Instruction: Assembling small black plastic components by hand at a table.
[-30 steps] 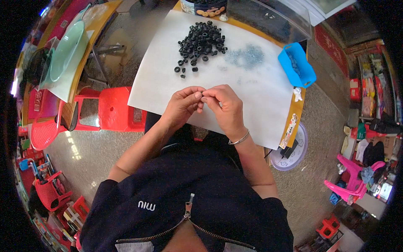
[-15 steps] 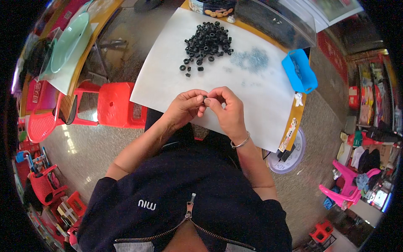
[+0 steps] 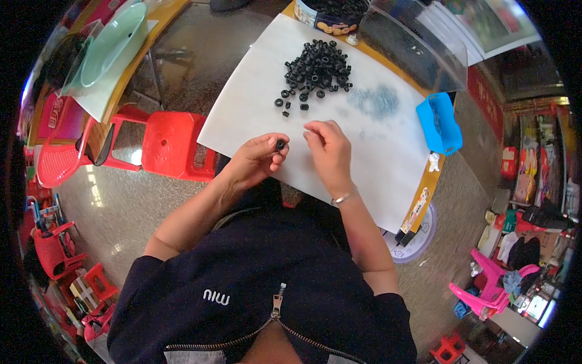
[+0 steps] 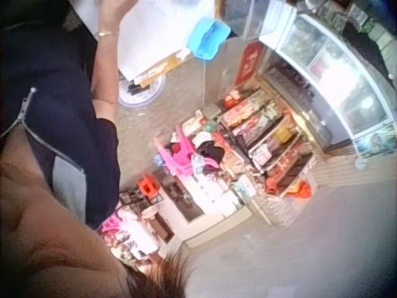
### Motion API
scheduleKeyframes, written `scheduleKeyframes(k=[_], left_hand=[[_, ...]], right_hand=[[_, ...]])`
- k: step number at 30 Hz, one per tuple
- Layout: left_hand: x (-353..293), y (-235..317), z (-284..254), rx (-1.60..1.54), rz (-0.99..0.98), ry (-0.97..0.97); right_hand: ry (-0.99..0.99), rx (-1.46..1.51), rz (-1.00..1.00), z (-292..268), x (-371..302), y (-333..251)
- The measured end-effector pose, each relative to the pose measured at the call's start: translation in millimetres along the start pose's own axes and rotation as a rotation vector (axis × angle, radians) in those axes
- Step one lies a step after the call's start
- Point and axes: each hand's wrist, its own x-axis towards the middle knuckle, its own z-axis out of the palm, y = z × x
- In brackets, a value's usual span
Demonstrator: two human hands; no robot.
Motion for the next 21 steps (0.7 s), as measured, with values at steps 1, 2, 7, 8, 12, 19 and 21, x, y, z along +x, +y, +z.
scheduleKeyframes(k=[1,2,7,8,12,19,21], left_hand=[[-1.4,0.5,-2.3,0.001,0.01,0.004],[-2.0,1.0,-4.4,0.004,0.029,0.02],[-0.5,5.6,-9.4,0.063,0.108,0.052],[0.0,5.9,-10.2,0.046,0.11,0.054],[-0.9,7.5,-10.5,0.013,0.111,0.069],[-1.1,6.5,-6.0,0.019,0.125,0.11],[0.5,4.8,-6.1,0.042,0.129,0.135]], right_hand=[[0.001,-0.051,-0.036,8.1,5.0,1.3],[0.003,-0.101,-0.073,15.8,10.2,3.9],[0.016,-0.391,-0.325,42.9,29.7,14.0],[0.016,-0.412,-0.32,44.5,30.2,15.4],[0.036,-0.422,-0.334,49.4,30.6,14.1],[-0.021,0.101,0.103,28.8,12.6,-5.7],[-0.04,0.165,0.079,23.2,4.3,-9.9]])
